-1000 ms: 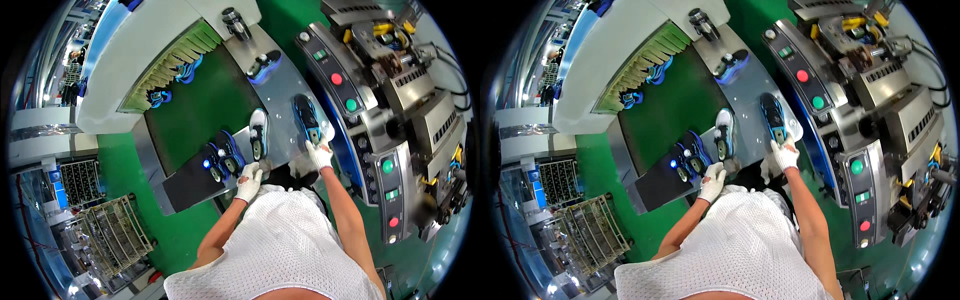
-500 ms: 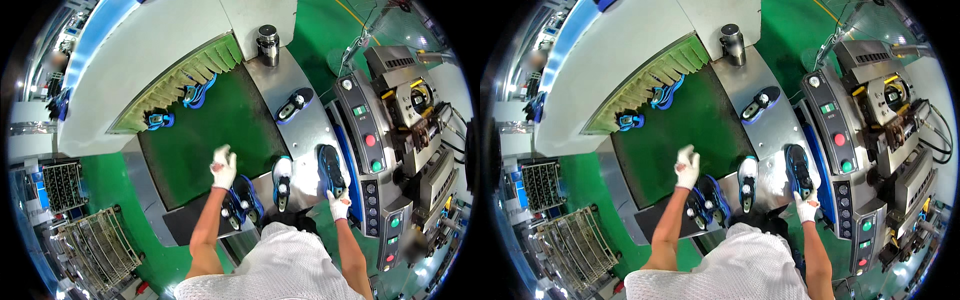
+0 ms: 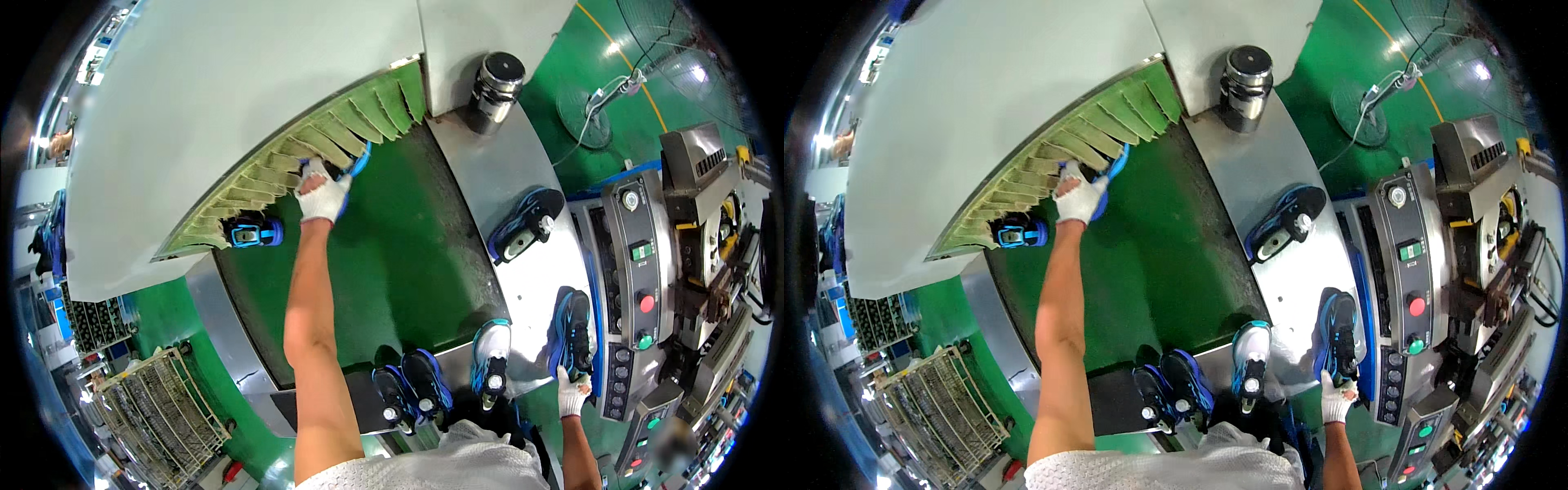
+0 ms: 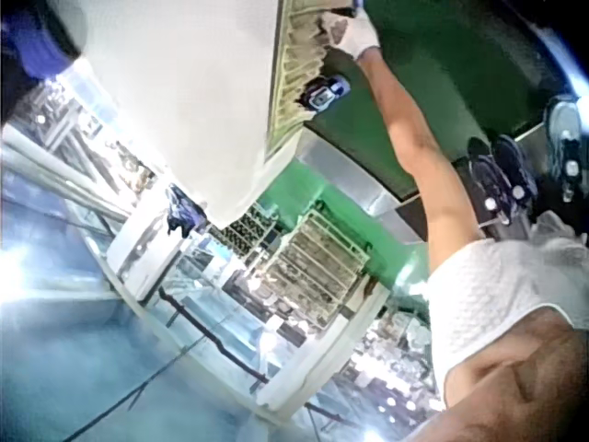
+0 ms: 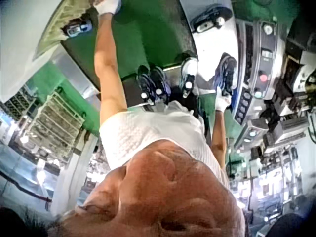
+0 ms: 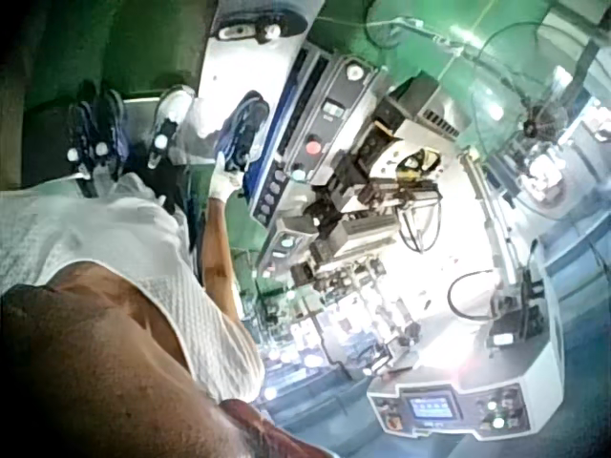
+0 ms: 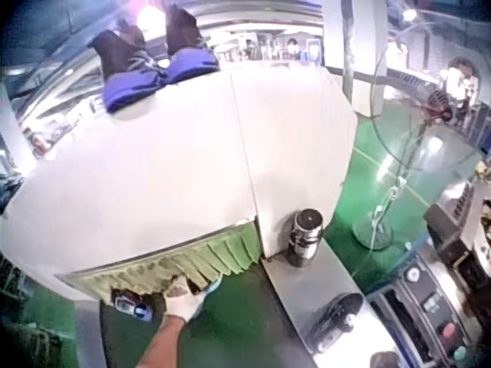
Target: The person operates a shoe assembly machine in a factory setting. They repeatedly pick up blue and black sneakers from a table, place them into the machine's mold, and press a button to activate the machinery. After the machine cycles, the person removes the shoes and places them back on the table.
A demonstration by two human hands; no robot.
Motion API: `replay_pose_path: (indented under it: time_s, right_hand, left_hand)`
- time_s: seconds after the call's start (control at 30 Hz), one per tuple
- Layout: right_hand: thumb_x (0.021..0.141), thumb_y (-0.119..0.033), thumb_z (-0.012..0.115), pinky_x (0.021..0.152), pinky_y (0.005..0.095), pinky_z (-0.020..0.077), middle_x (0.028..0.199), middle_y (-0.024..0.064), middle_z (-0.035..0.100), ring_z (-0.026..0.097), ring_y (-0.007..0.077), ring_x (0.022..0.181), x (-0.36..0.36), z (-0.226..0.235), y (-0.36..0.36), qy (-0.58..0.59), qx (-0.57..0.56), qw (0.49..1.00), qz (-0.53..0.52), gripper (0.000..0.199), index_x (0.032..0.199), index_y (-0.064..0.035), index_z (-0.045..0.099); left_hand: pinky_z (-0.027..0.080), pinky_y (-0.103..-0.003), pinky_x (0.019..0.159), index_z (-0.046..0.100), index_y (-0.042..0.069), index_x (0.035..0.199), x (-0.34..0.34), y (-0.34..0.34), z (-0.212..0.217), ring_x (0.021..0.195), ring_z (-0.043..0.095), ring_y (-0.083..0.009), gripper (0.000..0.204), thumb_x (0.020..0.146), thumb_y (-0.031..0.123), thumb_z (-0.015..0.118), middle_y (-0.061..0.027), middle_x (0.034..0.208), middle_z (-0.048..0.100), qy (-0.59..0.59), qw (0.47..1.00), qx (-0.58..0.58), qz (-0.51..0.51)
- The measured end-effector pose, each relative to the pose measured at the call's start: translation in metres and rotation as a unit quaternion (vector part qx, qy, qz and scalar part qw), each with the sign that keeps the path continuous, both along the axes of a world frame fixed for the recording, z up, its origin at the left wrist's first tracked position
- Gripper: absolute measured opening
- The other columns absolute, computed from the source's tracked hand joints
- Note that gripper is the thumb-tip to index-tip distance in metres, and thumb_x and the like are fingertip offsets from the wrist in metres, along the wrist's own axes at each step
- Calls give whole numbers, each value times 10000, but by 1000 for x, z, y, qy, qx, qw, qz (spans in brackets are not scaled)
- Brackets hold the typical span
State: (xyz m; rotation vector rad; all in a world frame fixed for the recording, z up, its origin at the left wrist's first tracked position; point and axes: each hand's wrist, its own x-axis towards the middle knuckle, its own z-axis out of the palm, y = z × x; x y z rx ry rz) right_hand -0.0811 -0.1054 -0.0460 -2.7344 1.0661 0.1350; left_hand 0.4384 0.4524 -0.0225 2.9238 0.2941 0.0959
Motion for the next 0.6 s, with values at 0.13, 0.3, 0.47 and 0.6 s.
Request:
replay_pose_path:
  time_s: [0.13,0.3,0.47,0.6]
  right_hand:
    - [764,-394,881,815,486,490,910,179,704,661,384,862,18,17,11,-51,119,990,-53,513,978,8,645]
    - [792,-468,840,945,498,461,1072,231,701,655,423,989,27,20,14,-72,133,988,-22,755,1273,48,571]
    - [792,-450,841,940,475,492,1131,283,685,666,419,1042,46,41,24,-41,119,992,-8,995,1484,99,382]
    - [837,-391,818,1018,433,477,1326,287,620,628,395,1200,43,74,20,-54,115,989,79,930,1514,57,364]
  left_hand:
    - [539,-510,861,596,51,1159,-65,-22,16,1004,680,-401,585,770,439,794,-215,1072,688,13,999,-21,-35]
    - [537,-504,862,598,68,1160,-174,-58,24,986,690,-385,597,762,473,784,-191,1054,696,73,993,-80,-43]
    - [560,-462,869,638,72,1212,-251,-97,82,1019,710,-364,667,758,543,774,-211,1109,724,126,971,-201,5]
    - [568,-391,817,633,48,1192,-316,-147,162,889,714,-261,581,775,393,843,-139,981,734,43,928,-371,-6]
